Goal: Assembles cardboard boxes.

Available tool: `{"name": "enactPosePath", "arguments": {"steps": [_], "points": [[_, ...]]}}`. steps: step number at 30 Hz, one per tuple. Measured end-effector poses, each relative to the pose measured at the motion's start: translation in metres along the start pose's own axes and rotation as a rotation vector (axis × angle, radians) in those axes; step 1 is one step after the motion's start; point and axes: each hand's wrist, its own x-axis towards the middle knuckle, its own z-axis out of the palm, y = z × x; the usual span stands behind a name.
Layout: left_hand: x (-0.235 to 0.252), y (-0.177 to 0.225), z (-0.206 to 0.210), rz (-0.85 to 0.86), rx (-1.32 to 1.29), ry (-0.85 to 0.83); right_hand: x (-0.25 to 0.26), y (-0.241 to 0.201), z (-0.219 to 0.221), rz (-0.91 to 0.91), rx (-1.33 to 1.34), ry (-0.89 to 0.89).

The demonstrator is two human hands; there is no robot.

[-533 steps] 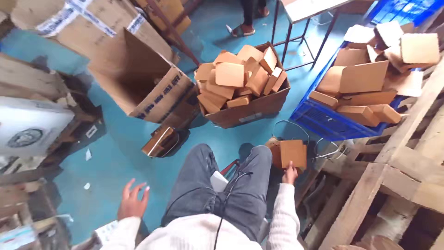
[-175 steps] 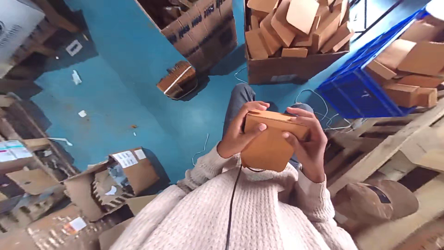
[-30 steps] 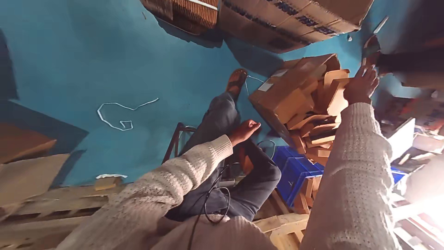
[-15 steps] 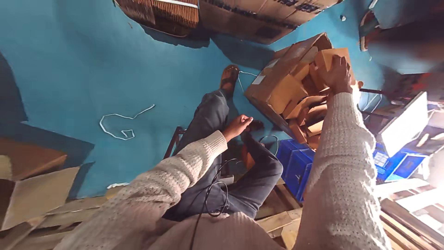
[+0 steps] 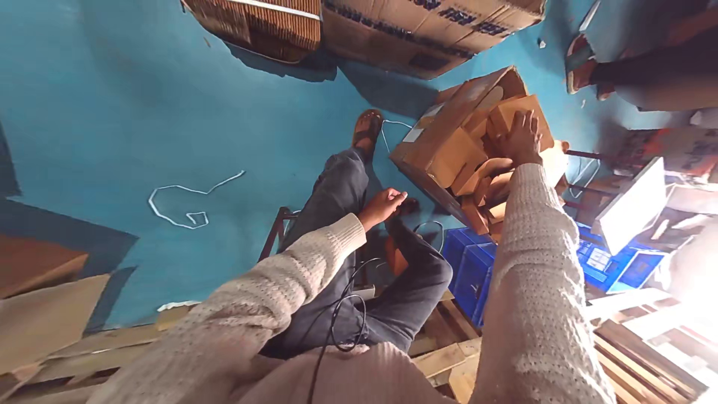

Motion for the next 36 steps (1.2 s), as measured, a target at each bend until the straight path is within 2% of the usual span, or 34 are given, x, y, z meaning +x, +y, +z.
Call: {"name": "enactPosePath", "arguments": {"steps": [7, 17, 20, 24, 26, 27, 29, 32, 34, 36], "points": [[-0.004, 0.0, -0.007, 0.034, -0.005, 0.003, -0.009, 0.012, 0.014, -0.004, -0.007, -0.002], [-0.002, 0.003, -0.004, 0.002, -0.002, 0.005, -0.011, 0.002, 0.003, 0.012, 0.133, 0.16], [-0.006, 0.005, -0.003, -0.003, 0.015, 0.035, -0.027, 0.0, -0.002, -0.058, 0.207, 0.306], [-0.008, 0.006, -0.006, 0.01, 0.019, 0.079, -0.108, -0.01, 0.003, -0.091, 0.522, 0.782], [0.012, 0.009, -0.002, 0.024, 0.079, 0.118, -0.169, -0.02, 0.039, -0.03, 0.68, 0.971], [0.029, 0.016, 0.001, 0.044, 0.159, 0.134, -0.198, -0.025, 0.067, 0.011, 0.735, 0.991], [0.07, 0.044, 0.01, 0.119, 0.424, 0.179, -0.251, -0.04, 0.13, 0.122, 0.888, 0.887], [0.128, 0.083, 0.035, 0.136, 0.834, 0.21, -0.315, -0.061, 0.215, 0.374, 1.152, 0.59], [0.144, 0.094, 0.059, 0.15, 1.041, 0.186, -0.328, -0.058, 0.235, 0.522, 1.279, 0.472], [0.127, 0.102, 0.078, 0.108, 1.137, 0.118, -0.318, -0.047, 0.232, 0.56, 1.318, 0.505]]}}
